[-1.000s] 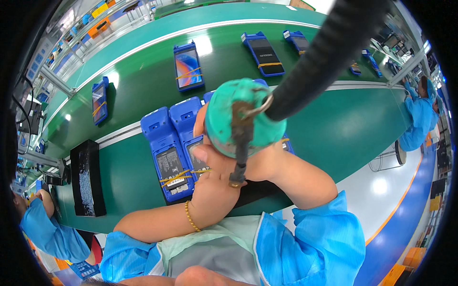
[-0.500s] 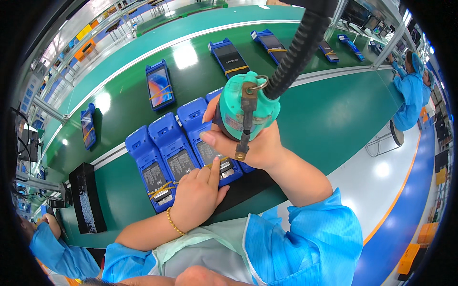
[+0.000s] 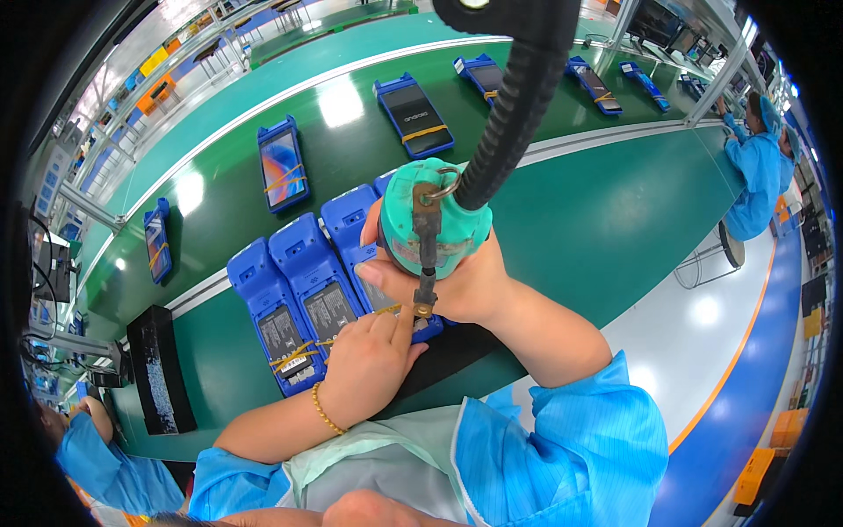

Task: The person fastens screws into handheld electronic terminals using an electric screwdriver.

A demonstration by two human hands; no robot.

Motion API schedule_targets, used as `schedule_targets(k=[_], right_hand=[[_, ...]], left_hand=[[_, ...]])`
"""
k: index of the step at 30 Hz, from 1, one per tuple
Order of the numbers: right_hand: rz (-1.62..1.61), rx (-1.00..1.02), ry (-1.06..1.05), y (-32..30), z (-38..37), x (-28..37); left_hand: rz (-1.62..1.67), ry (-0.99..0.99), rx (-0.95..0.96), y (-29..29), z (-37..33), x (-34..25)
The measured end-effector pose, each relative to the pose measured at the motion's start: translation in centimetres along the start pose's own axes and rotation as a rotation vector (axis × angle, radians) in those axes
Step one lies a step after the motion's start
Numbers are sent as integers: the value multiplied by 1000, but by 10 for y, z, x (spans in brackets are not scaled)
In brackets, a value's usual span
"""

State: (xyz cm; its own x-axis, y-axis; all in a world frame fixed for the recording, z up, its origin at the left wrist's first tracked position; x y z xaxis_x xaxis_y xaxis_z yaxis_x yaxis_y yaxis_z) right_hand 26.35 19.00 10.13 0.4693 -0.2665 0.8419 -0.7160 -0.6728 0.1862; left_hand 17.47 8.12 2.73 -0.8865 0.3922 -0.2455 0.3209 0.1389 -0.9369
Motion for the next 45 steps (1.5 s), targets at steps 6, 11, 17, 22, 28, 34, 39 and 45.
schedule_targets(k=[6, 11, 17, 22, 28, 34, 39, 45], right_hand=[[125, 39, -15, 4, 1, 4], [239, 16, 15, 10, 1, 4], [255, -30, 61, 9, 2, 0], [289, 23, 6, 13, -1, 5], [337, 75, -35, 14, -2, 8], [364, 89, -61, 15, -3, 10], [358, 74, -44, 15, -1, 10], [339, 59, -28, 15, -2, 11]], left_hand=[[74, -37, -8, -3, 0, -1], [92, -8, -39, -2, 2, 1], [94, -19, -53, -4, 2, 1], [92, -17, -46, -3, 2, 2], [52, 13, -22, 0, 2, 1], [87, -4, -58, -2, 2, 2], [98, -1, -59, -2, 2, 1], [89, -6, -50, -3, 1, 2]])
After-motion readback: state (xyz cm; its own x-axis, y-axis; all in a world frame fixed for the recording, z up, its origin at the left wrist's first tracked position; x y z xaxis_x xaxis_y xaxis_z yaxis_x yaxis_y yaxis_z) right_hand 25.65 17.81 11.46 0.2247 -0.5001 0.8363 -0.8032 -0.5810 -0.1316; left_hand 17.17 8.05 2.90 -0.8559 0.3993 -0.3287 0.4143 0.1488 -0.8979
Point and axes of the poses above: each hand's wrist, its own z-axis away from the middle knuckle, its own y-axis out of the palm, x = y × z, the point moved 5 cm from there along -z, towards the middle knuckle, and after that the axes turned 4 degrees about z, right-handed, at the moved point
